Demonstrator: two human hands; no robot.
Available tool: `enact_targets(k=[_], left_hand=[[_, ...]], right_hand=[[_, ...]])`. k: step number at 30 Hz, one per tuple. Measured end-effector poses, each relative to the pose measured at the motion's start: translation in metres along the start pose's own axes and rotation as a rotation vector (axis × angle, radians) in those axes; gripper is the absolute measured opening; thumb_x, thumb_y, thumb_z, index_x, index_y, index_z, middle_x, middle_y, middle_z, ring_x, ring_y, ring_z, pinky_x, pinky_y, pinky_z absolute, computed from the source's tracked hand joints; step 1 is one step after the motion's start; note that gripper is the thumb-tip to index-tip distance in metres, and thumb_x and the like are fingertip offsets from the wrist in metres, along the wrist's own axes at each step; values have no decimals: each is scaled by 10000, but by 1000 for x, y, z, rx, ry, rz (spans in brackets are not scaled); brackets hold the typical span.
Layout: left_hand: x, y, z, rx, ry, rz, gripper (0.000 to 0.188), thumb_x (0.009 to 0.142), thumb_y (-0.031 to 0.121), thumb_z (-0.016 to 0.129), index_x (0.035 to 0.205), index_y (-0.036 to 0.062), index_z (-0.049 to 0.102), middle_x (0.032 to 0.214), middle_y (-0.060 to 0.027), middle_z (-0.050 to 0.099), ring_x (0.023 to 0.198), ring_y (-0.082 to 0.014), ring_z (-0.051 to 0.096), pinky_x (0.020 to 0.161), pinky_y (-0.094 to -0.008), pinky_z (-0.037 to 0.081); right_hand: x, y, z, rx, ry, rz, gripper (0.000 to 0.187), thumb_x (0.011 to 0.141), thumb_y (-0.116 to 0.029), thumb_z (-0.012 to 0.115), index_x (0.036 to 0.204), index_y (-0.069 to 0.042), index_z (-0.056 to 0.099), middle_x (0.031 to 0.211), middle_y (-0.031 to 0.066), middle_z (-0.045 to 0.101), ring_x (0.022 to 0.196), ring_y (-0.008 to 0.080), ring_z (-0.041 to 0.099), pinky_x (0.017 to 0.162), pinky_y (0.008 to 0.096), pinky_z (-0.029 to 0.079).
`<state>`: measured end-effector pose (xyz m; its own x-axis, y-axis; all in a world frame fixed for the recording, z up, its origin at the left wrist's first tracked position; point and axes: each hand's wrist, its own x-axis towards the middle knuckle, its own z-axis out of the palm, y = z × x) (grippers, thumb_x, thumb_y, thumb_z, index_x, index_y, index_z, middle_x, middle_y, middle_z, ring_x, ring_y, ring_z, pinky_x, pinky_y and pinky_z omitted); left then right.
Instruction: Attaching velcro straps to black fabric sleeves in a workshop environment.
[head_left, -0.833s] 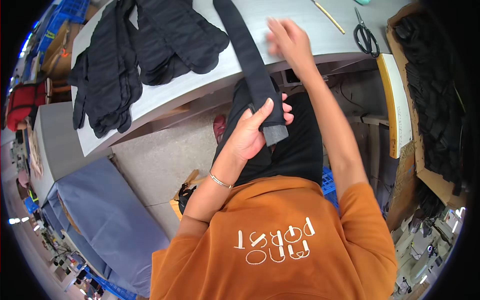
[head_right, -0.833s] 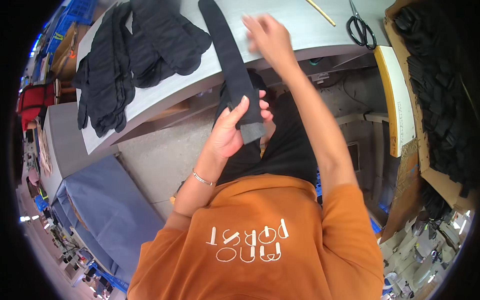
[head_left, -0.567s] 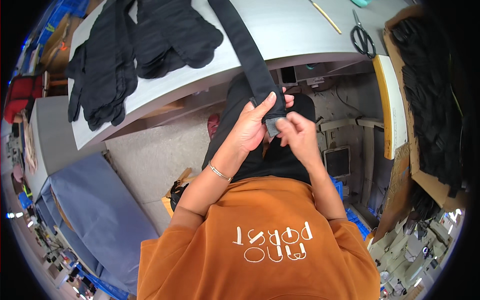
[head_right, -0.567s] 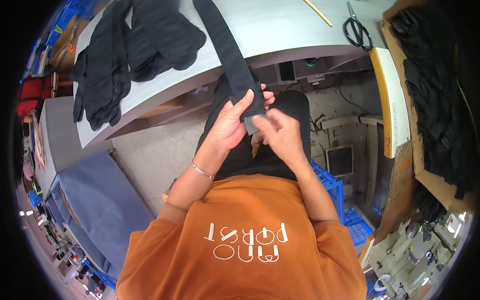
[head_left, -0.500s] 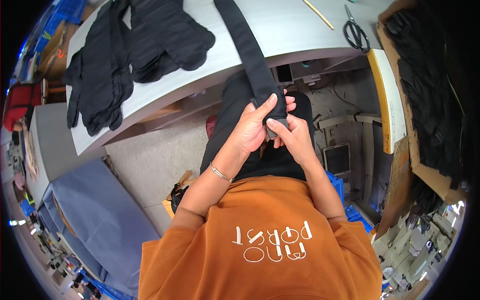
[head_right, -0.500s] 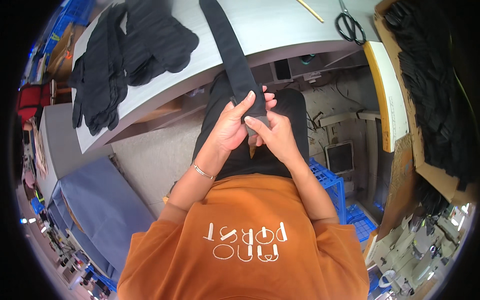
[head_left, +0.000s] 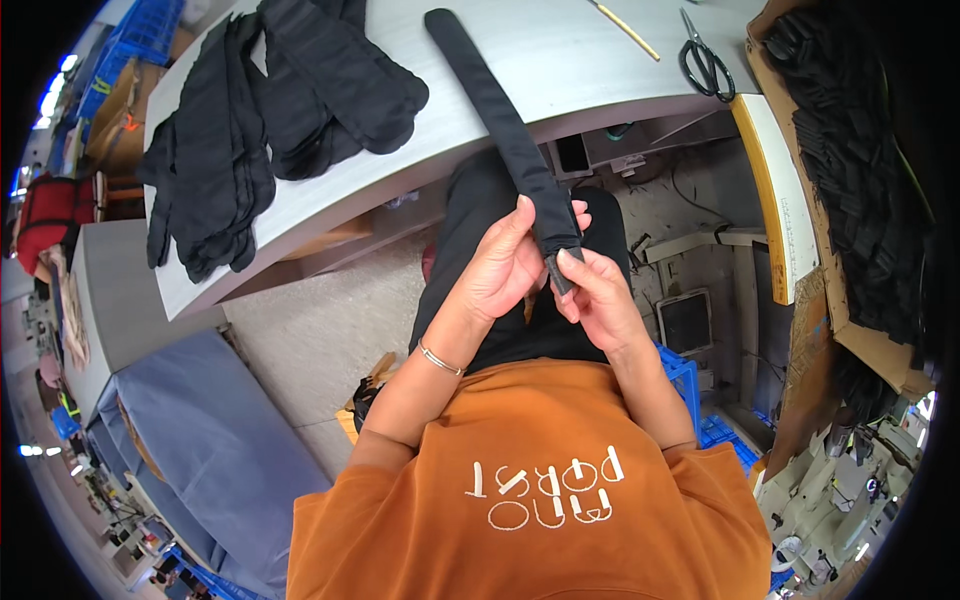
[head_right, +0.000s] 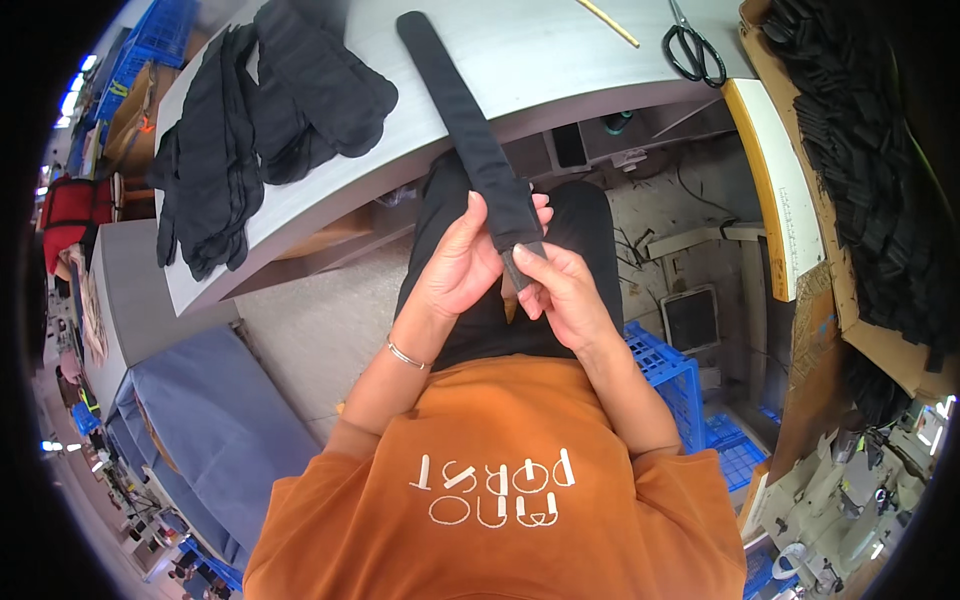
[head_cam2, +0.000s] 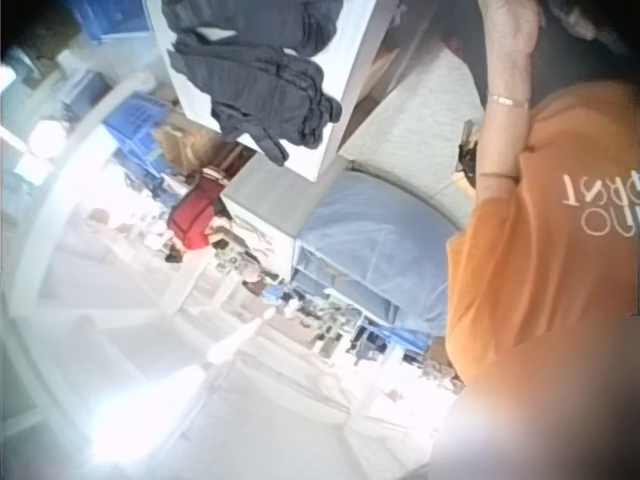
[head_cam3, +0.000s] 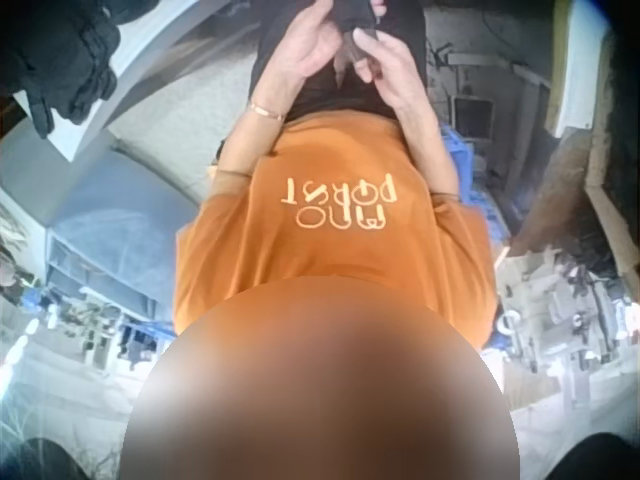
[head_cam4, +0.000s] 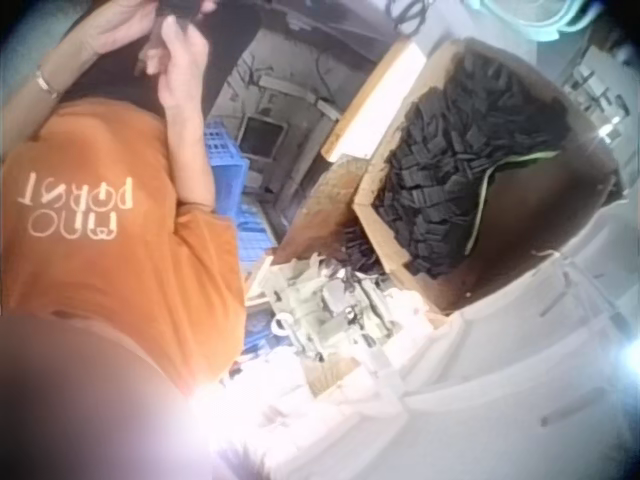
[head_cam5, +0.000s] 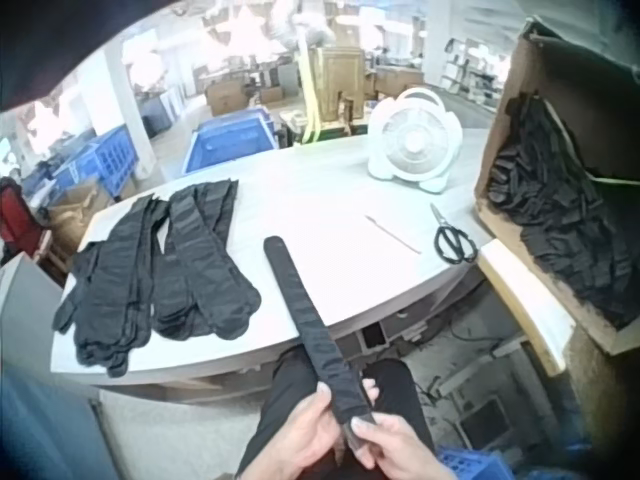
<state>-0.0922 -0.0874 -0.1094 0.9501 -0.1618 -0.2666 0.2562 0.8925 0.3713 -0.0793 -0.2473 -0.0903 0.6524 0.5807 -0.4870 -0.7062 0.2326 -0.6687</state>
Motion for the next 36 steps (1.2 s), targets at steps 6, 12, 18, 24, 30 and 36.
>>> enact_targets(k=[6,12,18,24,30,36], left_hand=[[4,11,3,101,146,-36,470,985,315,631,1288,-35,549,1130,-118,656,1015,-227,659,937,-398,558],[15,30,1,107,210,11,333,977,233,652,1198,-8,595,959,-54,661,833,-148,668,803,-347,594],[24,31,22,182,191,-60,315,967,267,669,1142,9,627,924,-50,670,814,-149,676,782,-315,586],[38,44,20,268,165,-2,322,974,288,658,1127,5,628,914,-51,668,825,-152,672,771,-309,561],[28,27,11,305,265,-55,276,996,254,618,1097,-1,597,865,-35,621,766,-143,623,803,-329,531],[-2,2,7,189,180,-50,263,1003,240,608,1102,-3,589,942,-66,622,807,-191,641,901,-374,533]], right_hand=[[5,-11,-5,-386,9,42,245,967,-270,655,943,-26,646,759,10,648,567,59,552,511,199,440],[65,-94,-16,-801,238,-277,323,998,-342,570,1000,-31,659,862,47,686,643,76,598,580,225,450],[185,-143,40,-866,219,-284,488,982,-452,569,1020,24,673,825,51,660,632,98,575,570,240,432],[255,-129,65,-1384,446,-807,438,961,-407,619,749,-24,586,523,108,542,472,224,509,488,348,426],[264,-99,62,-1648,656,-1069,413,978,-382,595,734,-50,579,525,144,578,465,322,586,461,397,451],[266,-102,60,-1649,679,-1030,380,970,-368,603,753,-56,584,542,128,605,488,327,611,473,409,459]])
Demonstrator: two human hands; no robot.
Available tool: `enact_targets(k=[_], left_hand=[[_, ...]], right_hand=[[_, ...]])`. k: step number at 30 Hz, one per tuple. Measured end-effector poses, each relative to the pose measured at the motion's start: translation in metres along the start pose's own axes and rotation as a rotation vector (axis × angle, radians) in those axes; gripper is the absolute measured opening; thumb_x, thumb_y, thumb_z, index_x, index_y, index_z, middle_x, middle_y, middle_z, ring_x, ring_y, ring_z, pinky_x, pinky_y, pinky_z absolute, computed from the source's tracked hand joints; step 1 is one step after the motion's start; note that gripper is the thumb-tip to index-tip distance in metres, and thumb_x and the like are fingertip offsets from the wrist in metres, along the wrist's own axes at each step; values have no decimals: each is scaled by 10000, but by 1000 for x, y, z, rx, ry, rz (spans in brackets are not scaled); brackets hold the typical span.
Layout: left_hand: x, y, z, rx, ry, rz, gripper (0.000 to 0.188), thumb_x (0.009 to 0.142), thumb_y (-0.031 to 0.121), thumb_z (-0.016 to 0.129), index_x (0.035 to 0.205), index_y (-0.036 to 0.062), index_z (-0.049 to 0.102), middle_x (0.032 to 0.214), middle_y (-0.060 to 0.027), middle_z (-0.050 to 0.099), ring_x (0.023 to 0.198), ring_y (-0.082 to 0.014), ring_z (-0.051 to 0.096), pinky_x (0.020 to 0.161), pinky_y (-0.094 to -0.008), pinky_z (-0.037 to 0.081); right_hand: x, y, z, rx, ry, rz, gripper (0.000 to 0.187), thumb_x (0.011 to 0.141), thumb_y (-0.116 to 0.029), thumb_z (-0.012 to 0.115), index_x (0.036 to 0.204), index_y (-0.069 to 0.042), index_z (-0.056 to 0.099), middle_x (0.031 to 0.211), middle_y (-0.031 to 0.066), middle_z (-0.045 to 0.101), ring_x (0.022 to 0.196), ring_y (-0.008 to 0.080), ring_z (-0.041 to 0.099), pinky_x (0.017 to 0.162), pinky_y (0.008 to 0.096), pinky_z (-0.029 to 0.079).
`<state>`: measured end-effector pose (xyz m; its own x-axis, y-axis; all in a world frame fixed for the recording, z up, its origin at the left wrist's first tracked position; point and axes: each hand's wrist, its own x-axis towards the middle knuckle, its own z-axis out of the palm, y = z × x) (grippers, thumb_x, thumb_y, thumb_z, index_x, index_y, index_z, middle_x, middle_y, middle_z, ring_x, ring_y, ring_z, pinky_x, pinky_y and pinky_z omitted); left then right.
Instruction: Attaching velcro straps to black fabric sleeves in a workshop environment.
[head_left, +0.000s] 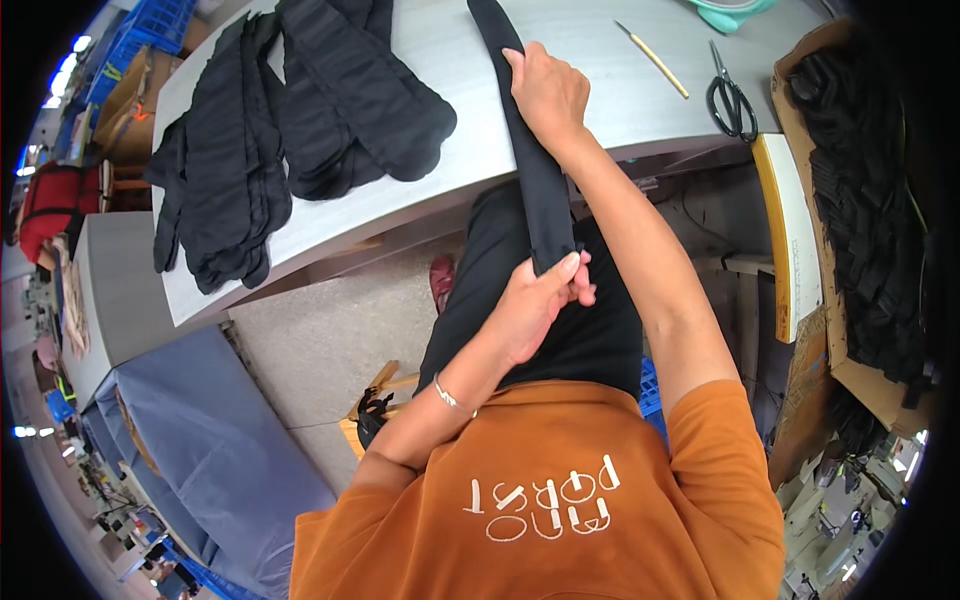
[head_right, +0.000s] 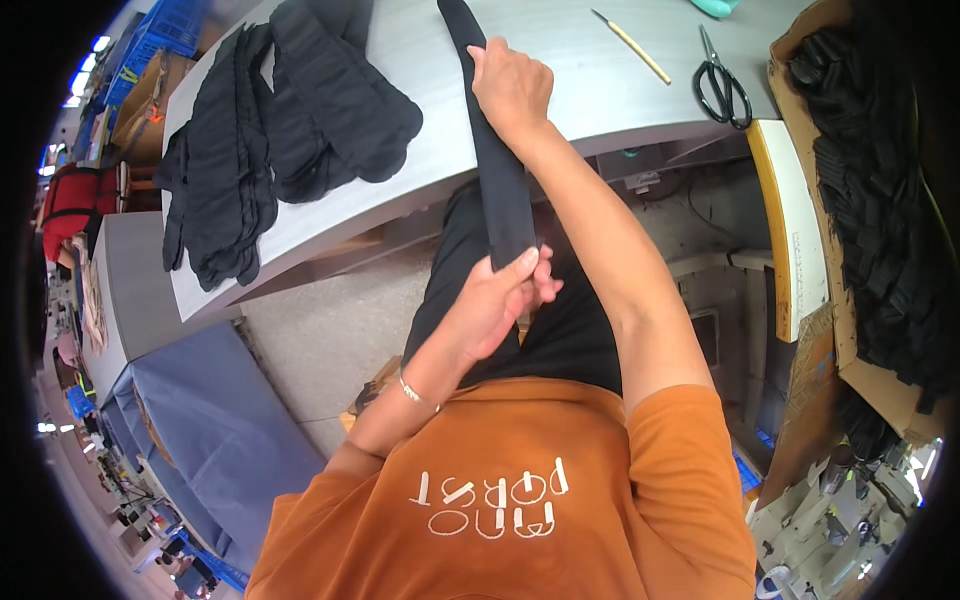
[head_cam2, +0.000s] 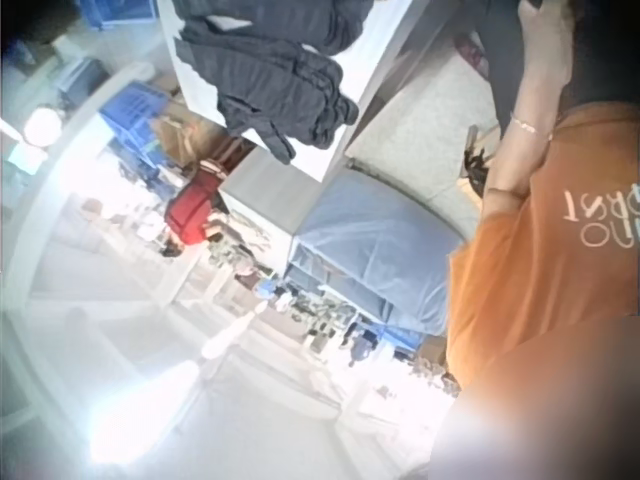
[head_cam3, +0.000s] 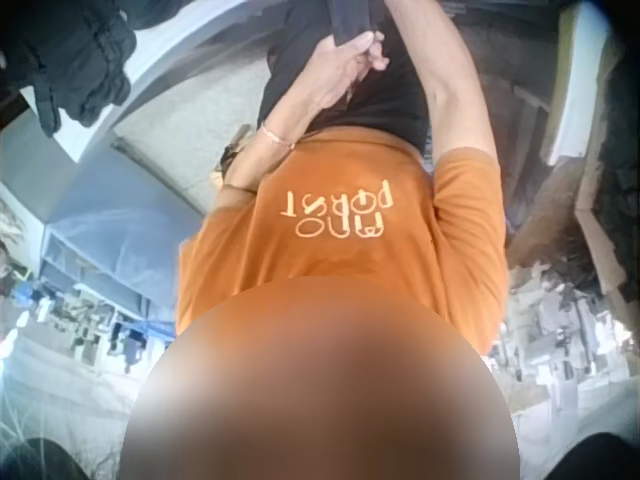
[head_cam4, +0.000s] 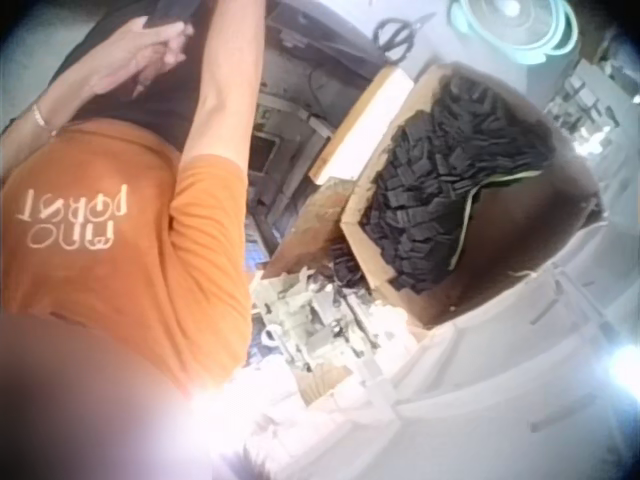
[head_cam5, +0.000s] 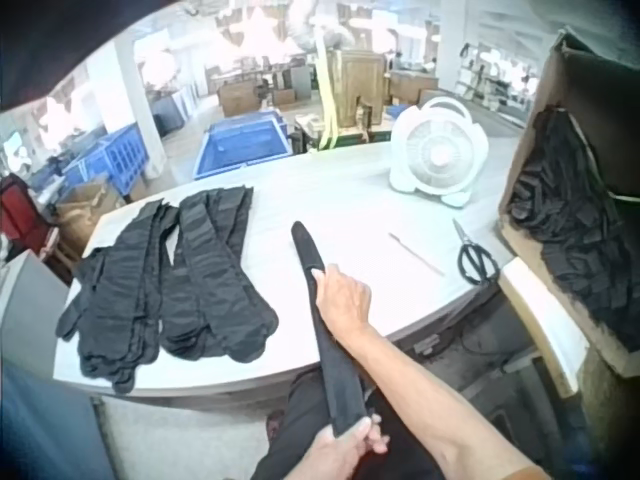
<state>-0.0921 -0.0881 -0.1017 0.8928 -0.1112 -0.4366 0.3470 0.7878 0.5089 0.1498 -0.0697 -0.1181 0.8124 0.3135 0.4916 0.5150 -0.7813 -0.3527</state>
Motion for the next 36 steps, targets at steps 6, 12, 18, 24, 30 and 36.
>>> enact_targets(k=[6,12,18,24,30,36], left_hand=[[29,39,10,-343,-17,-102,393,1015,277,586,1219,-53,528,991,-102,642,905,-222,673,865,-396,560],[12,10,11,-103,-33,-14,406,1012,256,588,1271,-37,482,813,-15,556,690,-142,575,877,-398,537],[-69,-59,4,-61,-220,-415,350,1013,224,583,1264,-4,495,878,-36,586,803,-149,615,918,-387,529],[-36,-20,-17,134,301,173,344,931,232,708,1140,56,498,1020,-49,610,917,-120,591,866,-292,491],[-46,-27,-8,286,231,285,274,867,-3,721,909,95,468,868,0,558,781,-89,570,674,-255,499],[-61,-35,-28,294,295,310,286,954,203,656,1154,50,520,1011,-62,628,910,-169,634,878,-322,506]], right_hand=[[-3,2,3,26,29,6,422,974,-425,583,748,-67,592,549,132,605,507,337,616,484,418,467],[-4,-1,0,26,1,10,364,967,-372,599,789,-55,609,591,148,643,541,328,649,522,429,489],[6,1,11,-7,104,45,354,963,-359,608,787,-52,615,594,133,644,540,316,648,518,417,489],[5,5,7,32,41,87,385,975,-396,583,810,-53,646,659,166,668,628,349,677,586,434,524],[1,3,5,52,31,118,396,971,-390,588,792,-39,625,678,177,670,658,381,671,612,461,518],[2,4,-6,95,14,163,399,972,-392,582,780,-44,614,638,163,656,620,378,662,596,466,508]])
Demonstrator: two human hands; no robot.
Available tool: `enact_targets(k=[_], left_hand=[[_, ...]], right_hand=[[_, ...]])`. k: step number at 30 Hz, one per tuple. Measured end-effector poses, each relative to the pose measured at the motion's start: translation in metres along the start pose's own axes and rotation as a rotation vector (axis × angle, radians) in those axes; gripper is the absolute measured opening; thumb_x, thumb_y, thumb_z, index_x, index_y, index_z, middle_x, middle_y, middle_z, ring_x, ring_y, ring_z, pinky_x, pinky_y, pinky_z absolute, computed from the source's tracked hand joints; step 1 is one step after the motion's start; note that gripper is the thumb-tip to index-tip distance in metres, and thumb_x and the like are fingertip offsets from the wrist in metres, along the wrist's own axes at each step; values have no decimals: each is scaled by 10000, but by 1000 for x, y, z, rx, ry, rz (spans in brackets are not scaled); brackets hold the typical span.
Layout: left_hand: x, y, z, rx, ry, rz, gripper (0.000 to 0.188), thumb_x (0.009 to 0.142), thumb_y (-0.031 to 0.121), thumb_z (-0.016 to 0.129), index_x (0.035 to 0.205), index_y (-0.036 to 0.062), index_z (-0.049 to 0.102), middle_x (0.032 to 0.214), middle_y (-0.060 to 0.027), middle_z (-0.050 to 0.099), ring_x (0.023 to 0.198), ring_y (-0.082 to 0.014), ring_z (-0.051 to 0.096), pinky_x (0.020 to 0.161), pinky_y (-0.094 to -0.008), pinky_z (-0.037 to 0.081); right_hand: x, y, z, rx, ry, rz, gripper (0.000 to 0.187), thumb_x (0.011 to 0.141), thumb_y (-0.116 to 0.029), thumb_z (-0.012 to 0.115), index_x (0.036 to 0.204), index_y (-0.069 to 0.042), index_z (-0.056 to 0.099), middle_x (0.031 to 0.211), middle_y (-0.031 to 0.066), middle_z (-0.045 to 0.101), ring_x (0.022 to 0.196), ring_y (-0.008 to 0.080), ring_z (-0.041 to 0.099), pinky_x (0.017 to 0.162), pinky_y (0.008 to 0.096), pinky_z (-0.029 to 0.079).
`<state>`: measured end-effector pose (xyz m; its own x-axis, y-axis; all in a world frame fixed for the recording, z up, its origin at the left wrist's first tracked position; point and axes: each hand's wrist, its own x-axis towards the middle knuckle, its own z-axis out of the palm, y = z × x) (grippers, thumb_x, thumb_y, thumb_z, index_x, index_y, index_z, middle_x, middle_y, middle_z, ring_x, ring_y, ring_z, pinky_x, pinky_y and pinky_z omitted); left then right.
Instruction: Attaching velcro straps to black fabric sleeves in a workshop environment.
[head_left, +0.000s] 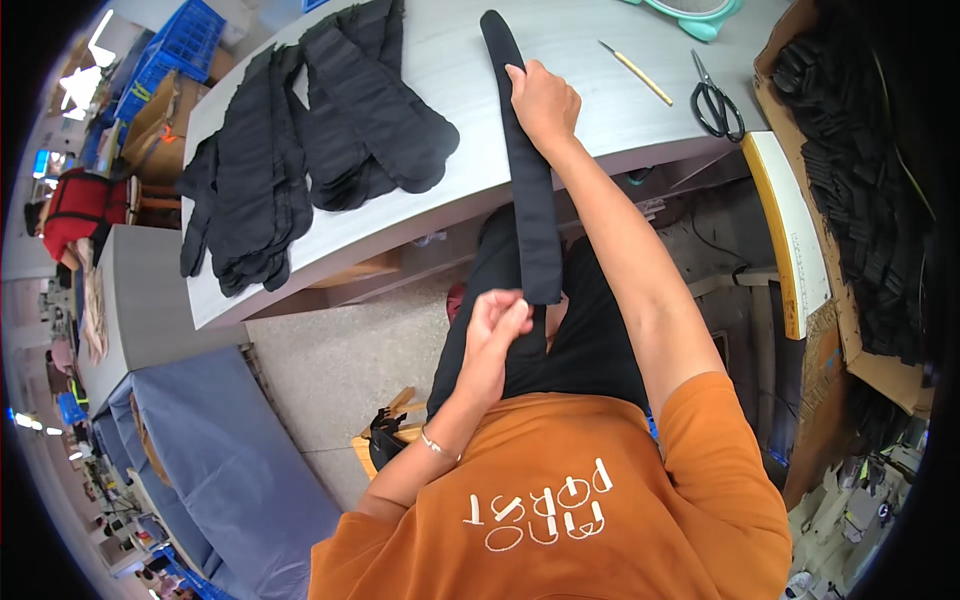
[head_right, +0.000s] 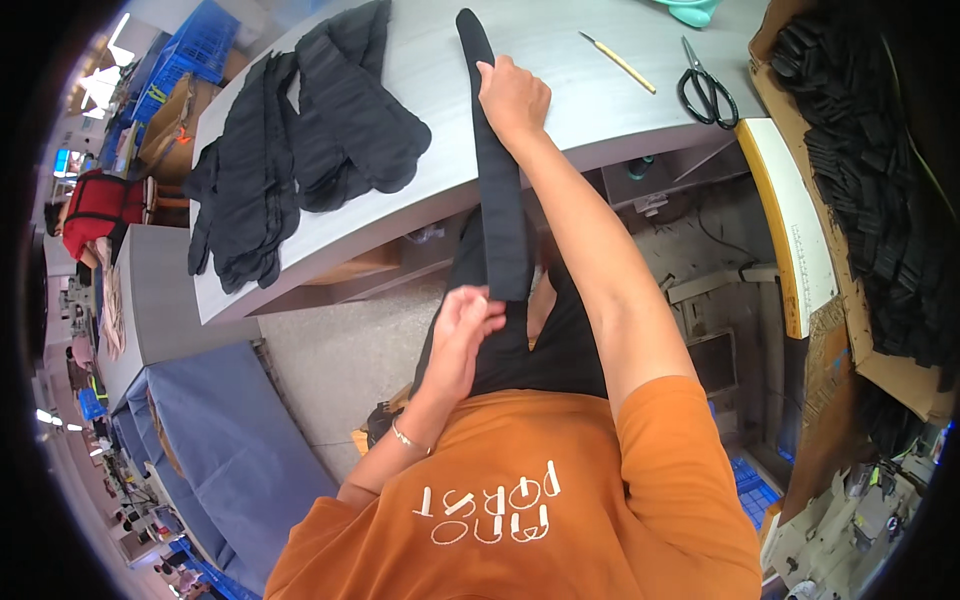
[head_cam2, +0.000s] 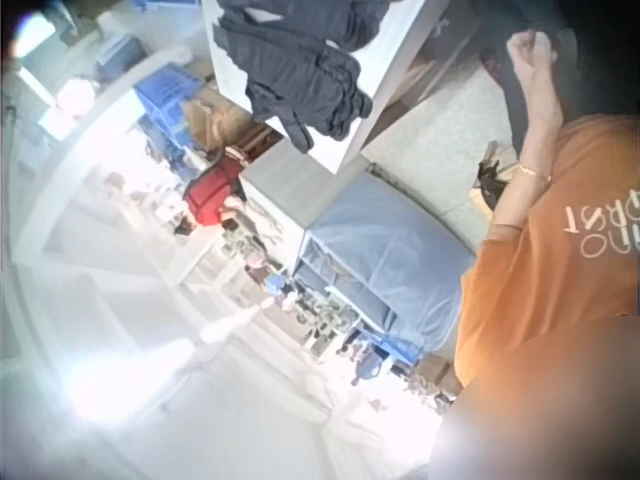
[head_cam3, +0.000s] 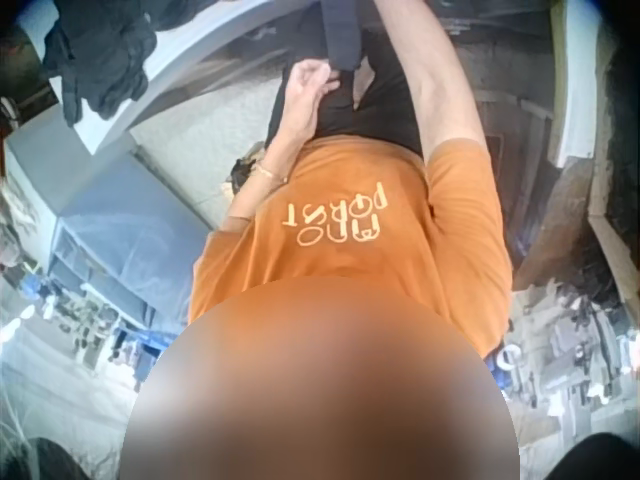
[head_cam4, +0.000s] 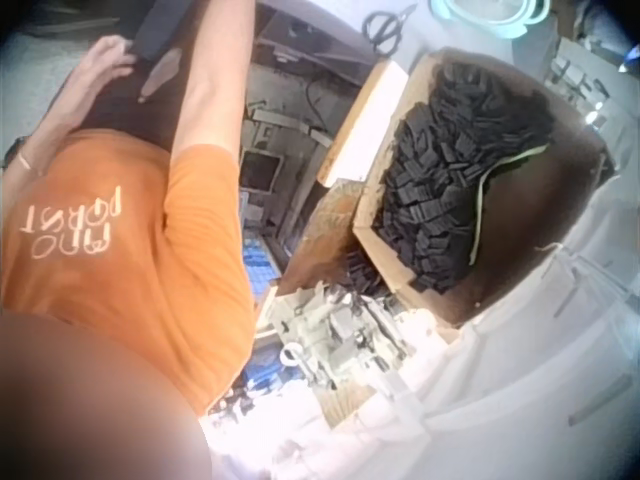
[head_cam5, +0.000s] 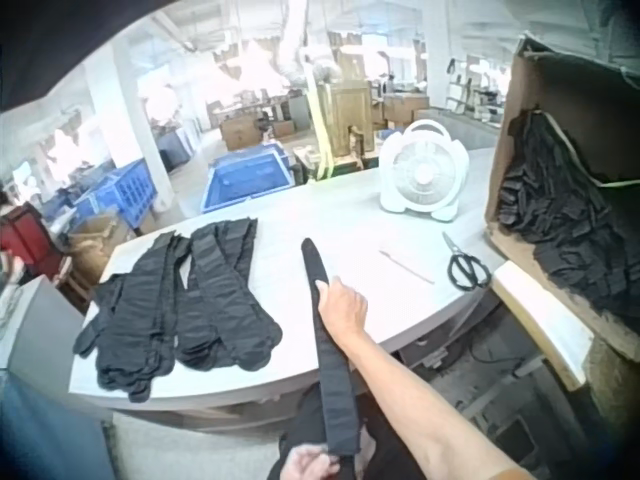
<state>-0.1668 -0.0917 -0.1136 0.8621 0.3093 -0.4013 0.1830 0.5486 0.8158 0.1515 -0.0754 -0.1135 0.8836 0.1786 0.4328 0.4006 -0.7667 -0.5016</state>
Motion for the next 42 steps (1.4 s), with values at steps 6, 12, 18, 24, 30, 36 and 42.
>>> enact_targets(k=[6,12,18,24,30,36,42], left_hand=[[30,8,27,-110,-225,-251,332,986,218,631,1241,17,562,1166,-149,671,1004,-233,695,827,-359,590],[19,-1,16,-21,-288,-380,338,1017,234,576,1222,-33,547,1070,-176,681,938,-249,707,810,-366,604],[20,-3,13,-9,-440,-514,333,1037,259,542,1092,-61,618,945,-165,716,890,-245,724,862,-330,581],[36,-10,23,32,-549,-475,347,1044,267,532,1073,-64,633,920,-129,719,926,-190,689,927,-327,546],[65,-4,42,314,-514,-318,370,1047,302,527,1098,-48,636,942,-116,723,921,-144,665,904,-295,521],[102,21,58,203,-508,-201,511,1038,277,529,1450,0,409,1390,-153,552,1118,-197,625,994,-337,466],[152,72,83,31,-131,167,586,1035,308,542,1451,-69,371,1351,-200,566,1213,-241,589,1044,-349,469]], right_hand=[[-25,-15,-23,64,34,-52,315,879,-267,701,1103,-63,615,1054,195,653,928,332,656,737,444,507],[-43,11,-31,-40,-328,-534,665,957,-438,570,1488,-74,407,1546,152,390,1439,274,359,1173,428,264],[-8,0,-1,-5,-296,-437,730,965,-434,553,1476,51,362,1553,213,353,1477,319,275,1217,443,192],[50,8,25,27,-351,-395,744,941,-409,599,1466,63,362,1544,249,345,1473,361,265,1207,435,223],[33,-4,-19,-3,-138,-366,683,880,-225,700,1437,38,406,1391,248,509,1362,367,428,1124,434,362],[14,51,-74,-116,-287,-293,553,877,-20,649,1402,-11,474,1138,163,682,1058,325,664,848,379,556],[-39,71,-146,499,-280,-185,360,893,32,617,1250,-9,616,1147,192,685,1004,316,705,808,350,565]])
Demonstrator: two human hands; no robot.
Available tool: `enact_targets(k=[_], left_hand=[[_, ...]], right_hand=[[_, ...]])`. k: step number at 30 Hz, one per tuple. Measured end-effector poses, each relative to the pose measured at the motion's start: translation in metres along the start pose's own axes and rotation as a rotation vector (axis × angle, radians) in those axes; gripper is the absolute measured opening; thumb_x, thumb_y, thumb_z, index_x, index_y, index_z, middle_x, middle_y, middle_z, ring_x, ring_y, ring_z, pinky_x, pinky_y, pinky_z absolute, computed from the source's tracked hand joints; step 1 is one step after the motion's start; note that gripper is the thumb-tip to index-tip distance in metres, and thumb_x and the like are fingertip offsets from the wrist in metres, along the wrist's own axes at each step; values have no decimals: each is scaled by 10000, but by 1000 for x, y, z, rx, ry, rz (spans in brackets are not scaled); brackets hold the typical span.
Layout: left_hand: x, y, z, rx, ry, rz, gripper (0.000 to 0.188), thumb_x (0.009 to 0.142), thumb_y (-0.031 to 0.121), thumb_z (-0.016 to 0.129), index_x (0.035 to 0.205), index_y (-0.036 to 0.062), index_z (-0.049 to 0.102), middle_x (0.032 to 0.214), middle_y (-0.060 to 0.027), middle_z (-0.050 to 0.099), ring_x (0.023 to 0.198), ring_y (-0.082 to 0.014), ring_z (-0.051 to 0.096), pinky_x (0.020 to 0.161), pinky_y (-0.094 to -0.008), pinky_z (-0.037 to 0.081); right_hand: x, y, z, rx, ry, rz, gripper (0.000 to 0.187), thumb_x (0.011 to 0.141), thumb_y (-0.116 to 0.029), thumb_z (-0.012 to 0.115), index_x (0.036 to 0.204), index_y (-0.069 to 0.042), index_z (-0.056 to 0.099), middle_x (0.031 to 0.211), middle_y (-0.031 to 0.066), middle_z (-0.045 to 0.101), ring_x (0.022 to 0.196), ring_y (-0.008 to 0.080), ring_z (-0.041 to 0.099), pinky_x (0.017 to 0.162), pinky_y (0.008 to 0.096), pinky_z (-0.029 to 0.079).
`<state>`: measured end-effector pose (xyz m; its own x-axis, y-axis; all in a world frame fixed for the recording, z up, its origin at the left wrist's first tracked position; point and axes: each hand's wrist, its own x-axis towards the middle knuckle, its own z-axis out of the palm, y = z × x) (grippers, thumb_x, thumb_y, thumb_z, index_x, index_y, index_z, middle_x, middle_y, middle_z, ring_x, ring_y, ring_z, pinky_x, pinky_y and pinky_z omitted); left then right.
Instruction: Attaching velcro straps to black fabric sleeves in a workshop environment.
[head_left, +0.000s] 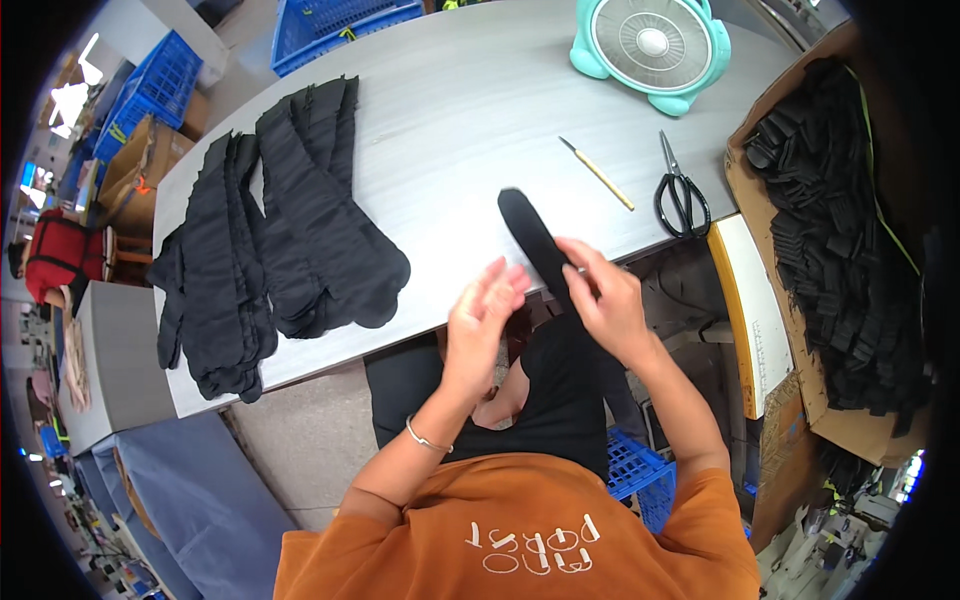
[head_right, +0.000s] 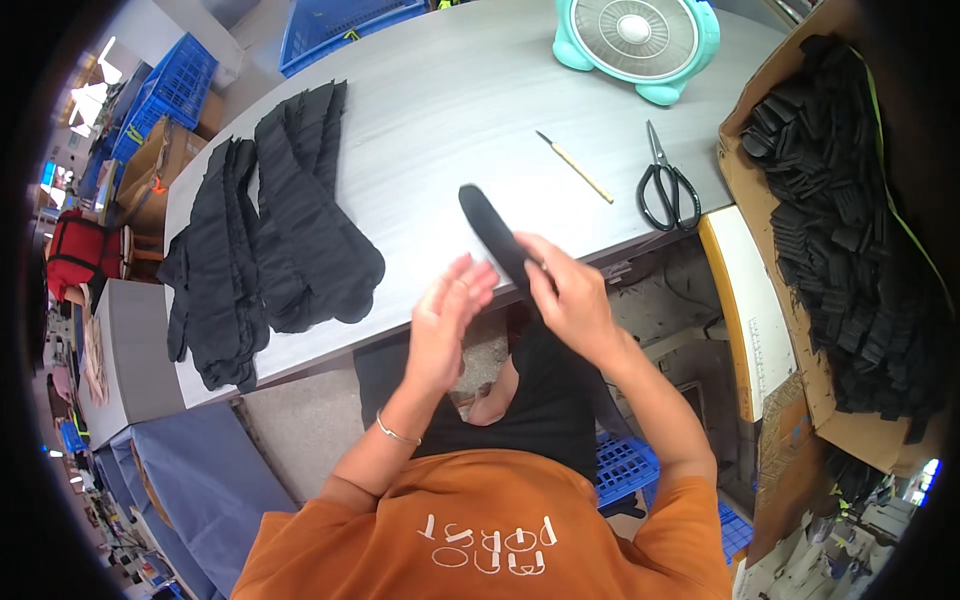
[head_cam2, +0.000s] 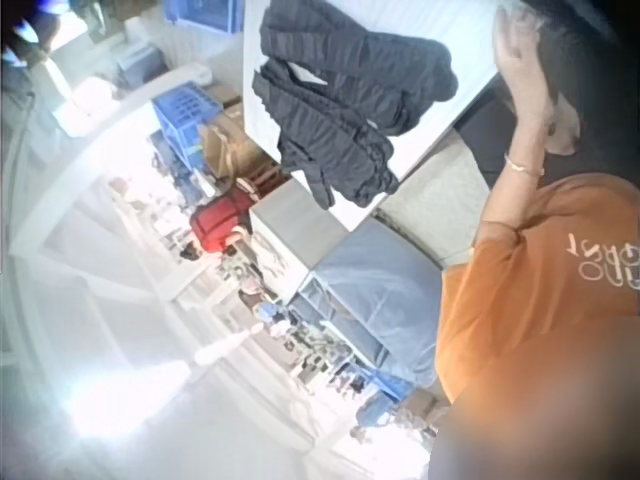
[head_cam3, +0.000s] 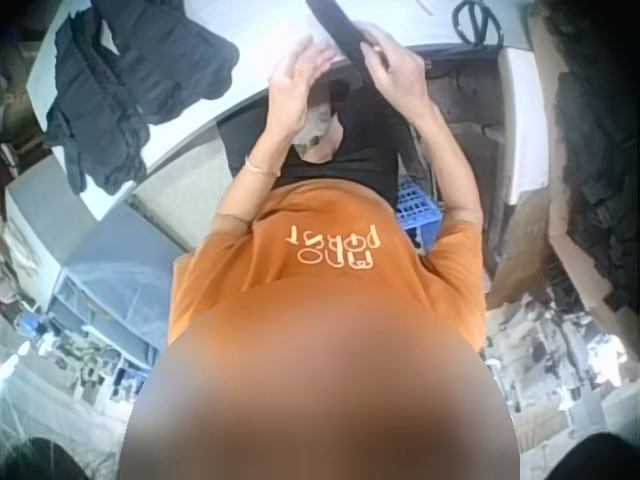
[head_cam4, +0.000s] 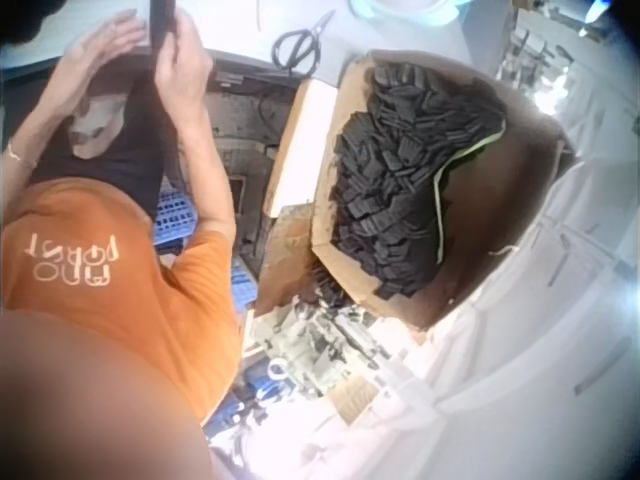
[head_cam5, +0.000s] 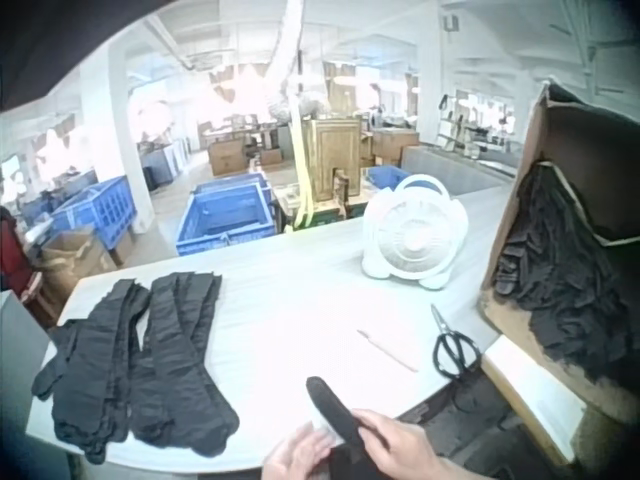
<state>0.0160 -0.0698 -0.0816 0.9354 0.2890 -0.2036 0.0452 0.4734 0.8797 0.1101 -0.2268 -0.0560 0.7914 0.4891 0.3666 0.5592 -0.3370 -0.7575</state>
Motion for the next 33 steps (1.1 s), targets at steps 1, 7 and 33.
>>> enact_targets(k=[1,7,33], left_hand=[[10,5,3,-97,22,5,605,1018,277,583,1462,-66,357,1346,-196,570,1205,-246,596,1041,-355,474],[33,14,-4,-180,-27,-29,435,967,185,670,1317,-25,521,1203,-111,649,1036,-129,639,897,-299,532],[-70,65,-17,-176,-173,55,226,936,86,686,1137,-9,645,1044,-118,706,967,-175,676,901,-309,547]], right_hand=[[-9,-3,-4,47,-10,-6,374,882,42,633,1252,-12,615,1130,186,693,968,297,719,779,337,567],[6,2,-20,42,-48,-89,237,899,-30,649,1134,-7,669,1029,172,713,894,273,723,759,337,557],[-71,-94,-7,61,297,-118,317,838,8,722,1135,-103,731,770,64,626,572,145,580,497,294,441]])
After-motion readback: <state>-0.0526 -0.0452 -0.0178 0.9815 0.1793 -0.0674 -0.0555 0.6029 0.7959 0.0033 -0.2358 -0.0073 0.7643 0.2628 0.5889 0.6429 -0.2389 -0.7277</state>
